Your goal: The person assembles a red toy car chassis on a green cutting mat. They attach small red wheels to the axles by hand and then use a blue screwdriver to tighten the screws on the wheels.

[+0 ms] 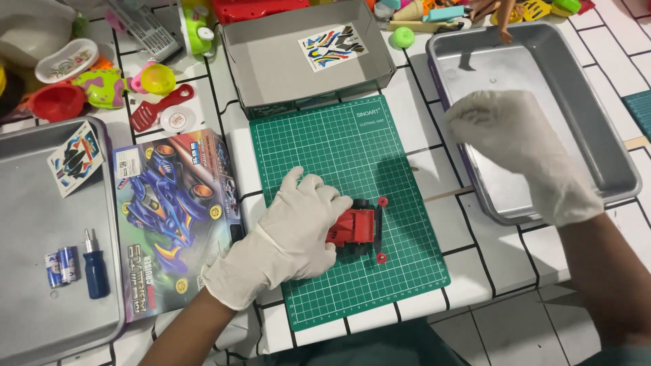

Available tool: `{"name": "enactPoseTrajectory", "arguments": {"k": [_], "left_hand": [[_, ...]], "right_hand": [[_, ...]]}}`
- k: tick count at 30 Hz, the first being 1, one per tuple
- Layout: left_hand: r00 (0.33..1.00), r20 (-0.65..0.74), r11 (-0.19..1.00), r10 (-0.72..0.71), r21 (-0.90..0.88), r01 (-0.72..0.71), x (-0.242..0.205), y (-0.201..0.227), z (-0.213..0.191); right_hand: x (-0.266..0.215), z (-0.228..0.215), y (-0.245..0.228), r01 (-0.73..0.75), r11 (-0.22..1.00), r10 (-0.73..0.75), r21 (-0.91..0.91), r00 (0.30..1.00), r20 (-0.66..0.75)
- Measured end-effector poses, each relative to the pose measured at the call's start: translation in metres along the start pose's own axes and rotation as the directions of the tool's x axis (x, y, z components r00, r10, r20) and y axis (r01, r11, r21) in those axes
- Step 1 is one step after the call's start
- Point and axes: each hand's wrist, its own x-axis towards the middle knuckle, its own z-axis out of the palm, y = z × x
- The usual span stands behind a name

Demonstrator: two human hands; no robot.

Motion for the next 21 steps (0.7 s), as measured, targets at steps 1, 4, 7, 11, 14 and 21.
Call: {"name": "enactPoseTrajectory", "arguments": {"k": [1, 4, 7, 11, 14, 21], "left_hand": [[1.0, 0.003, 1.0, 0.002, -0.003, -0.002, -0.001, -0.001, 0.003], [1.0, -0.012, 1.0, -0.001, -0.004, 0.001, -0.001, -0.004, 0.009], [1.0, -0.01, 0.999, 0.003, -0.039, -0.003, -0.002, -0.005, 0.007], [1.0, -0.016, 0.997, -0.003, -0.082, 0.001, -0.002, -0.006, 0.004], [1.0, -0.012, 0.996, -0.005, -0.084, 0.004, -0.002, -0.007, 0.004], [0.997, 0.078, 0.999, -0.004, -0.045, 0.007, 0.002, -0.005, 0.0]], "right_hand": [[-0.012, 0.006, -0.004, -0.005, 1.0, 0.005, 0.0, 1.0, 0.002], [-0.036, 0.027, -0.004, -0.111, 0.991, 0.099, 0.078, 0.984, 0.147], [-0.033, 0.052, 0.027, 0.25, 0.96, -0.272, 0.127, 0.94, 0.205], [-0.016, 0.075, 0.061, 0.608, 0.792, -0.609, 0.054, 0.785, 0.114], [-0.009, 0.08, 0.07, 0.657, 0.753, -0.655, 0.038, 0.744, 0.128], [-0.002, 0.09, 0.083, 0.681, 0.731, -0.671, 0.025, 0.713, 0.205]]}}
